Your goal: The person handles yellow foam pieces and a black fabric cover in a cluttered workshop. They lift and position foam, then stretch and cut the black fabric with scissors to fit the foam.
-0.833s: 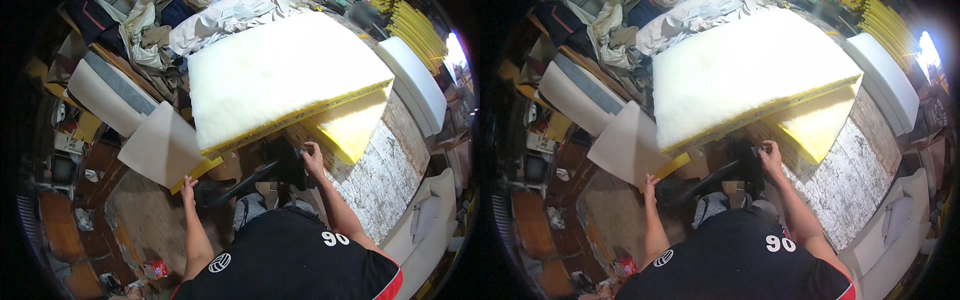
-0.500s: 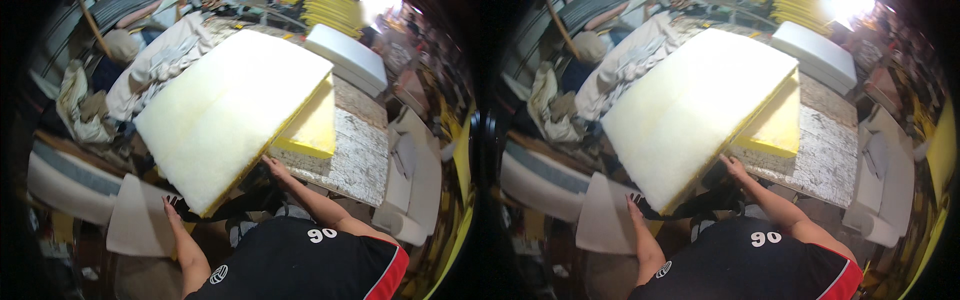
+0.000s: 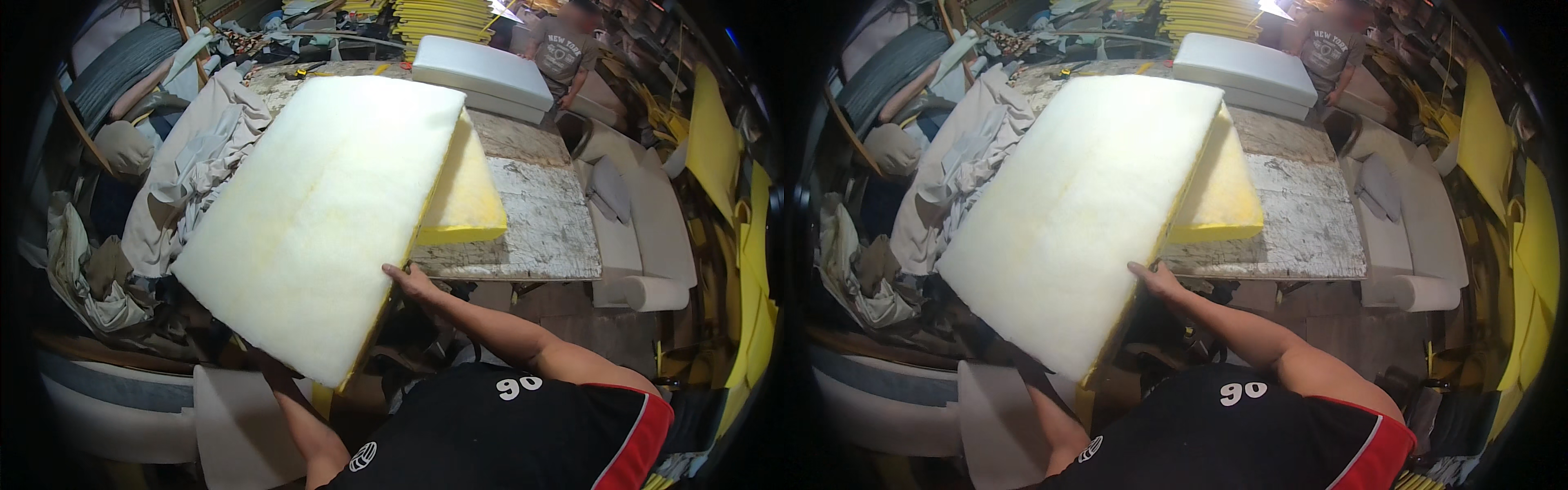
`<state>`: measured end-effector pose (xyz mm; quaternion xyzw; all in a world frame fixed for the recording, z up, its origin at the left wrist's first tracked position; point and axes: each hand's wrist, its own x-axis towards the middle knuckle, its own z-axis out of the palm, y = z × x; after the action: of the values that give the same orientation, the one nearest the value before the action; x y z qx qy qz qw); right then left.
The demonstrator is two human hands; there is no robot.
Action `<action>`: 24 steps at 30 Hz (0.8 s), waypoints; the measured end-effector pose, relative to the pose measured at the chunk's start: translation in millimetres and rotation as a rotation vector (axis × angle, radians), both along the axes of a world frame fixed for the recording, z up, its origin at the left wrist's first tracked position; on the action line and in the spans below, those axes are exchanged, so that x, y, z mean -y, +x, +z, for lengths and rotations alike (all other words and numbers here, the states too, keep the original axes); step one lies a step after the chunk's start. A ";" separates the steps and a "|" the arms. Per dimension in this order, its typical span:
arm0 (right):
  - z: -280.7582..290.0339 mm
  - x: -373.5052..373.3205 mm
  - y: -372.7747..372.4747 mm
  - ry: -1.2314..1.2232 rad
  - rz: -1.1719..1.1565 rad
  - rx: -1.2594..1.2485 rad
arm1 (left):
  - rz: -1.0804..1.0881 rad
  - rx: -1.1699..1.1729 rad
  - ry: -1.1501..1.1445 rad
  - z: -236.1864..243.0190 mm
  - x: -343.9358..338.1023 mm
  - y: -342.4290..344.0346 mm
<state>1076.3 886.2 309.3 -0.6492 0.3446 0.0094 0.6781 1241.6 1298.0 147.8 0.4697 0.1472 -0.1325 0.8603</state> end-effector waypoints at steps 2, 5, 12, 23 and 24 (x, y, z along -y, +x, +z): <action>0.8 10.7 -3.1 0.080 -0.058 0.064 | 0.008 0.009 0.010 11.3 -1.8 8.9; 3.4 38.2 -15.1 0.130 -0.143 -0.016 | 0.012 0.020 0.036 27.9 -3.6 9.8; 55.7 140.1 -91.0 0.334 -0.125 0.202 | -0.029 -0.068 0.117 24.0 2.9 -85.7; 18.5 246.0 -321.3 0.504 -0.432 0.301 | -0.548 -0.295 0.145 -40.8 158.5 -321.7; -12.7 255.7 -342.8 0.463 -0.490 0.300 | -0.600 -0.280 0.138 -43.2 186.8 -323.7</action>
<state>733.6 630.5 296.6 -0.3708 0.3752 -0.1711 0.8321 918.0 1111.2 104.6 0.5263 0.1277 -0.4325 0.7209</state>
